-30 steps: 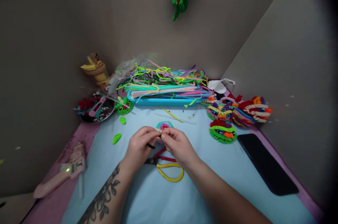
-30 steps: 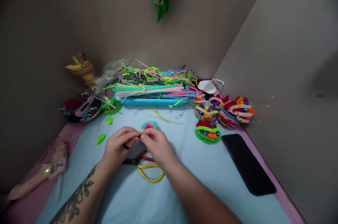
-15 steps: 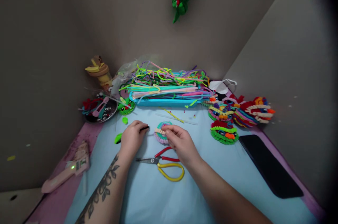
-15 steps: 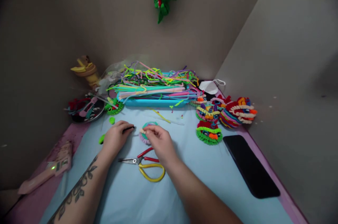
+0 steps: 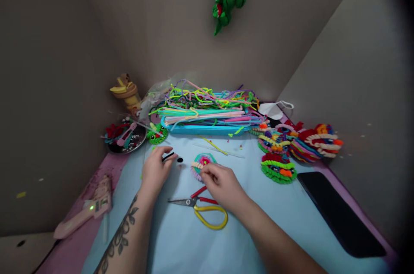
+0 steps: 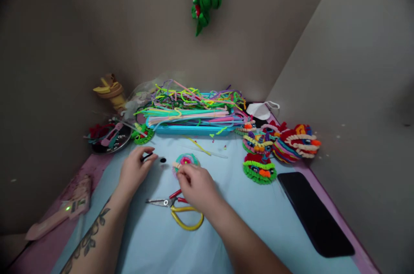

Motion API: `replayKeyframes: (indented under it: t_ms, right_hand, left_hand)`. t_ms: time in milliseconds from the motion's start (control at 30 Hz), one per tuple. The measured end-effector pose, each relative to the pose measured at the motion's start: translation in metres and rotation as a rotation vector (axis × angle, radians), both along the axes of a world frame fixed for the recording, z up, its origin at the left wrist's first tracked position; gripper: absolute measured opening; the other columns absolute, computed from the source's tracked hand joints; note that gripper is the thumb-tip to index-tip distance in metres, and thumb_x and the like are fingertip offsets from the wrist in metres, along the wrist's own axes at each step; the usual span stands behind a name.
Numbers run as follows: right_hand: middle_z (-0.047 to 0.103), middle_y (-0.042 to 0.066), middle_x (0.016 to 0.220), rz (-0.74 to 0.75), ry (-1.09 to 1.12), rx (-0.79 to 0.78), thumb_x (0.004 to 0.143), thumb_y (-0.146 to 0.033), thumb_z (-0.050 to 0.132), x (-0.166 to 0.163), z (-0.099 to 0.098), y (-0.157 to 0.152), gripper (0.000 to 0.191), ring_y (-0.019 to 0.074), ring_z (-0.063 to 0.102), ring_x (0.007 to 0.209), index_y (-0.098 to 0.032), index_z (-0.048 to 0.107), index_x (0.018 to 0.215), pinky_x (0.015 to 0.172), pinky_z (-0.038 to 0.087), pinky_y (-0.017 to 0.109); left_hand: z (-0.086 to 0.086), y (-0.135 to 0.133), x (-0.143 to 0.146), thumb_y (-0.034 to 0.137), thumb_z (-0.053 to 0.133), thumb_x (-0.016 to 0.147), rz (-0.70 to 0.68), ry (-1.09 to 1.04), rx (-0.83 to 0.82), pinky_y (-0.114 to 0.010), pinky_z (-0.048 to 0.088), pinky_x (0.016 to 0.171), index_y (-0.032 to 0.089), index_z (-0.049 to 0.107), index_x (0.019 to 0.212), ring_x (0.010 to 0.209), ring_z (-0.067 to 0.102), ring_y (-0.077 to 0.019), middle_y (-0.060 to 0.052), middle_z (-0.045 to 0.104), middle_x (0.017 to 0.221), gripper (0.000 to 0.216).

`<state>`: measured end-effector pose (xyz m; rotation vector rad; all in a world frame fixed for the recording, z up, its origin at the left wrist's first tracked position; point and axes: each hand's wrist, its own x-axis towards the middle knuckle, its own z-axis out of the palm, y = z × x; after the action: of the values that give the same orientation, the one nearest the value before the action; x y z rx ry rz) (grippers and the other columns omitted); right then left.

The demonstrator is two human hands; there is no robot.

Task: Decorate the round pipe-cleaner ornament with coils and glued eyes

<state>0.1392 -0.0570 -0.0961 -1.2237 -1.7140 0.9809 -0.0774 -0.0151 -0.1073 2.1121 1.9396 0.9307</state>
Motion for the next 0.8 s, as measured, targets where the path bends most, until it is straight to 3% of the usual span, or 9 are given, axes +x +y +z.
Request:
replayKeyframes:
  t_ms: [100, 233, 333, 467, 600, 800]
  right_hand:
    - [0.062, 0.001, 0.069, 0.111, -0.167, 0.144, 0.082, -0.011, 0.051, 0.003, 0.003, -0.003, 0.019, 0.0158, 0.055, 0.067, -0.021, 0.063, 0.071, 0.063, 0.04, 0.027]
    - [0.065, 0.006, 0.086, -0.026, -0.083, 0.277, 0.086, -0.014, 0.051, 0.004, 0.006, -0.006, 0.016, 0.0184, 0.059, 0.08, -0.021, 0.064, 0.093, 0.07, 0.046, 0.029]
    - [0.064, 0.007, 0.093, -0.073, -0.08, 0.416, 0.087, -0.016, 0.054, 0.005, 0.007, -0.007, 0.021, 0.0196, 0.059, 0.088, -0.022, 0.062, 0.105, 0.074, 0.049, 0.031]
    - [0.064, 0.007, 0.092, -0.021, -0.24, 0.527, 0.086, -0.016, 0.057, 0.004, 0.007, -0.007, 0.016, 0.0197, 0.059, 0.089, -0.02, 0.066, 0.099, 0.08, 0.049, 0.032]
    - [0.065, 0.007, 0.088, 0.015, -0.39, 0.536, 0.087, -0.014, 0.055, 0.002, 0.008, -0.006, 0.014, 0.0207, 0.057, 0.085, -0.018, 0.068, 0.087, 0.076, 0.049, 0.032]
    - [0.062, 0.006, 0.083, -0.079, -0.371, 0.566, 0.088, -0.015, 0.054, 0.01, 0.009, -0.001, 0.015, 0.0197, 0.057, 0.082, -0.019, 0.068, 0.086, 0.074, 0.048, 0.031]
  left_hand:
    - [0.014, -0.012, 0.006, 0.039, 0.051, 0.083, -0.024, -0.027, -0.023, -0.028, 0.04, 0.051, 0.02, 0.049, 0.101, 0.054, 0.056, -0.0175, 0.001, 0.057, 0.069, 0.027]
    - [0.023, -0.028, 0.024, 0.031, 0.035, 0.091, -0.287, 0.015, 0.017, -0.031, 0.044, 0.062, 0.021, 0.042, 0.098, 0.07, 0.061, -0.0188, -0.005, 0.059, 0.089, 0.015]
    - [0.022, -0.033, 0.036, 0.028, 0.032, 0.093, -0.377, 0.077, 0.051, -0.031, 0.045, 0.064, 0.022, 0.041, 0.093, 0.073, 0.061, -0.0188, -0.005, 0.059, 0.089, 0.011]
    - [0.02, -0.034, 0.042, 0.027, 0.032, 0.093, -0.384, 0.123, 0.119, -0.03, 0.045, 0.061, 0.022, 0.042, 0.093, 0.07, 0.061, -0.0186, -0.004, 0.06, 0.087, 0.011]
    - [0.022, -0.037, 0.042, 0.026, 0.034, 0.093, -0.385, 0.121, 0.141, -0.029, 0.045, 0.06, 0.021, 0.044, 0.093, 0.07, 0.062, -0.0181, -0.004, 0.061, 0.087, 0.011]
    - [0.027, -0.042, 0.052, 0.027, 0.046, 0.091, -0.403, 0.056, 0.052, -0.029, 0.047, 0.069, 0.02, 0.053, 0.095, 0.08, 0.061, -0.0181, -0.003, 0.064, 0.086, 0.011]
